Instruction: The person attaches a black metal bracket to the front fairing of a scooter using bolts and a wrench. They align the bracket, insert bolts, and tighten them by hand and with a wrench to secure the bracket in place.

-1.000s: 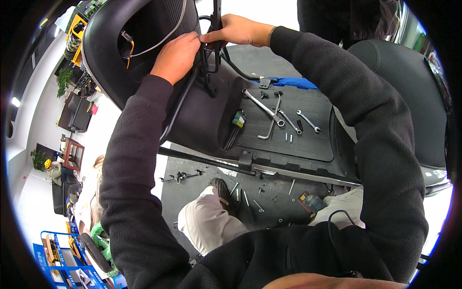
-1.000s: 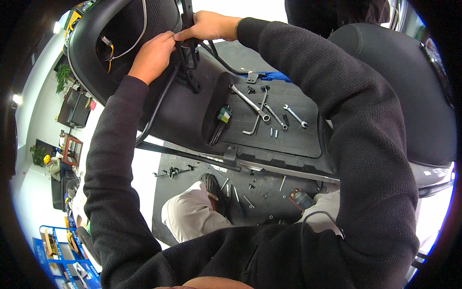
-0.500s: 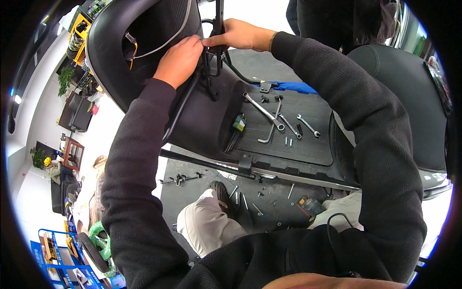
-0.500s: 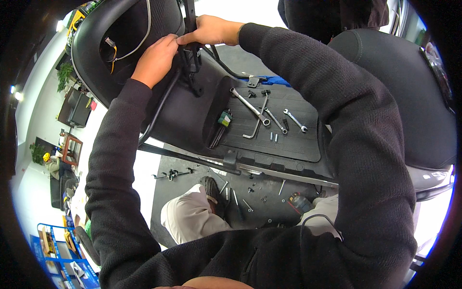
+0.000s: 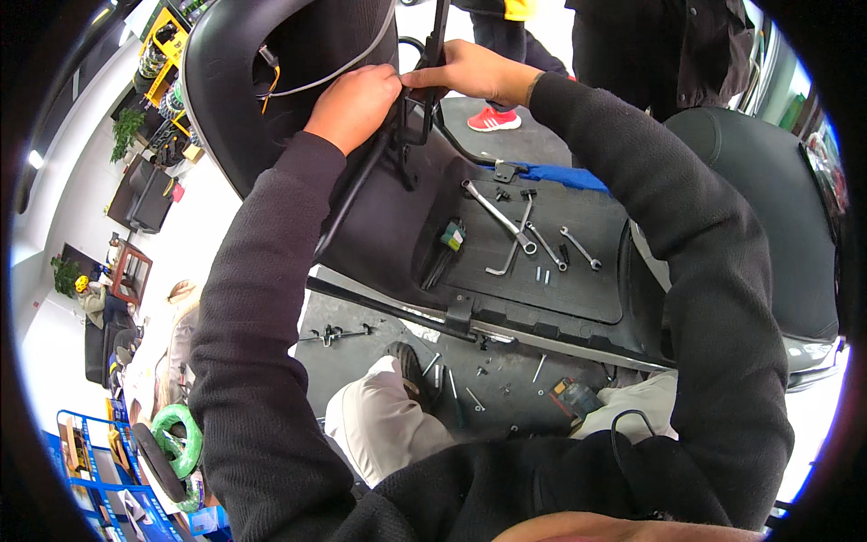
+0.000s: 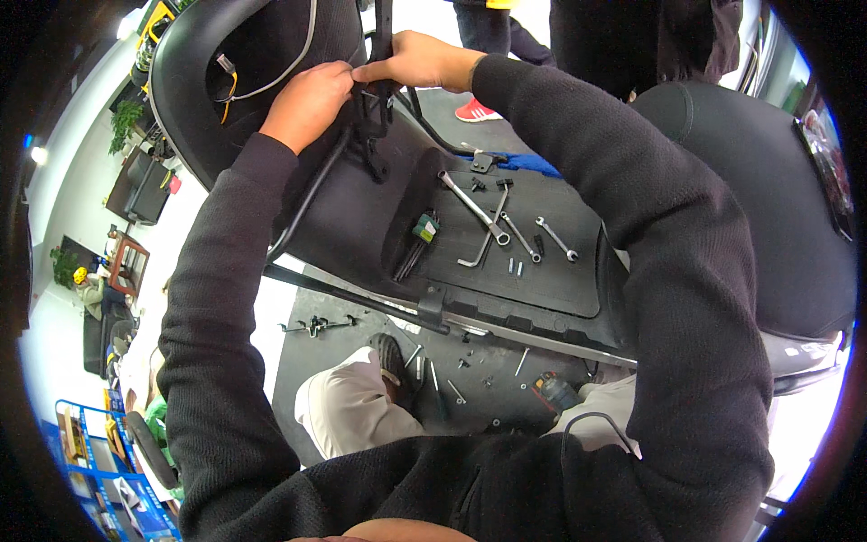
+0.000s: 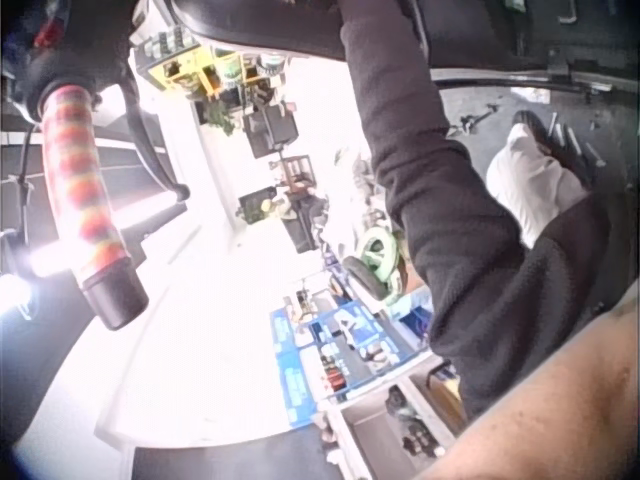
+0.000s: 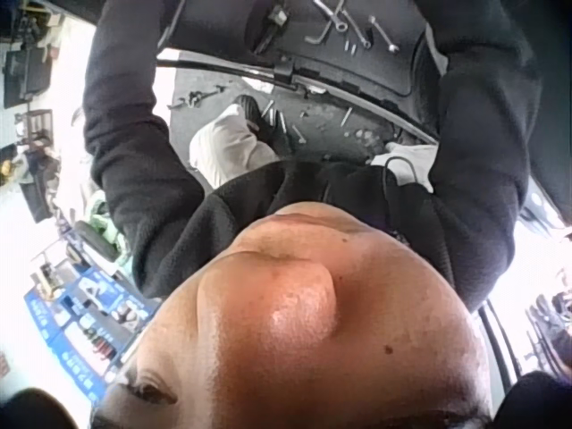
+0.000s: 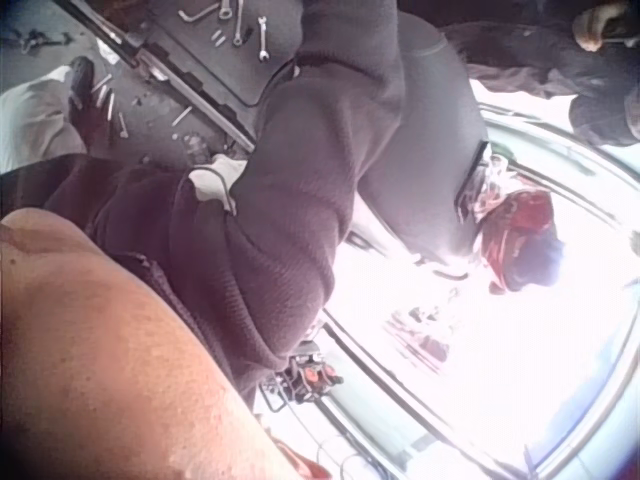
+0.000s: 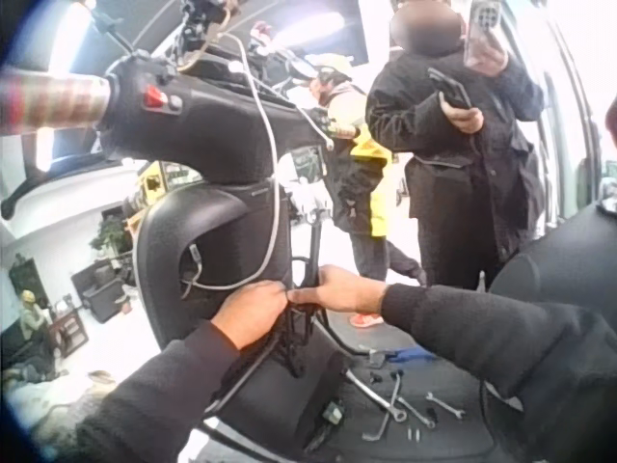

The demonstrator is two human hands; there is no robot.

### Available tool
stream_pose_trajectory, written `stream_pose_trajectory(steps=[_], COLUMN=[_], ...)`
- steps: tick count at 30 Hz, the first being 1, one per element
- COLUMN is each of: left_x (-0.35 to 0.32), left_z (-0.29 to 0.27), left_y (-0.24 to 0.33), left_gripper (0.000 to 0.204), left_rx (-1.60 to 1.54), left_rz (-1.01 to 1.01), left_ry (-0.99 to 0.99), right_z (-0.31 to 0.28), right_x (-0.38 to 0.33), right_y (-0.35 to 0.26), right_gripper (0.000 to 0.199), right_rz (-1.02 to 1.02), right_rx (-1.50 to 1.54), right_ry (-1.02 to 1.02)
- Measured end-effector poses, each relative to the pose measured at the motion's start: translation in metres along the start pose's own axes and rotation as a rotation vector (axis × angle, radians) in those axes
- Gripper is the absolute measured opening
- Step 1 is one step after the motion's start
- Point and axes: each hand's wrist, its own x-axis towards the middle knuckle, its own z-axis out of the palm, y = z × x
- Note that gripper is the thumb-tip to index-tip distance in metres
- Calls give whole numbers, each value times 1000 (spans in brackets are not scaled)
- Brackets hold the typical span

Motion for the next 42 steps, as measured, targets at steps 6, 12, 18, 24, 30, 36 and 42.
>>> stream_pose_trajectory(steps=[6, 12, 18, 24, 30, 36, 42], left_x=[4, 10, 5, 8, 2, -1, 1], left_z=[-10, -14, -10, -12, -4, -1, -2], left_y=[-6, -12, -3, -9, 3, -3, 3], left_gripper=[17, 14, 17, 19, 19, 19, 18], left_rx=[19, -27, 59, -116, -22, 60, 5], left_rz=[76, 97, 56, 33, -27, 114, -11], left_ry=[-107, -130, -53, -170, -94, -93, -105], right_z=[-1, -1, 0, 0, -1, 2, 0], right_x=[0, -1, -7, 0, -2, -6, -6], right_y=[1, -6, -10, 0, -3, -9, -8], right_gripper=[51, 42, 42, 50, 46, 36, 36], right_rz=[1, 38, 20, 10, 43, 51, 48], right_rx=[25, -19, 31, -18, 49, 117, 158], right_ry=[-4, -20, -19, 16, -10, -35, -48])
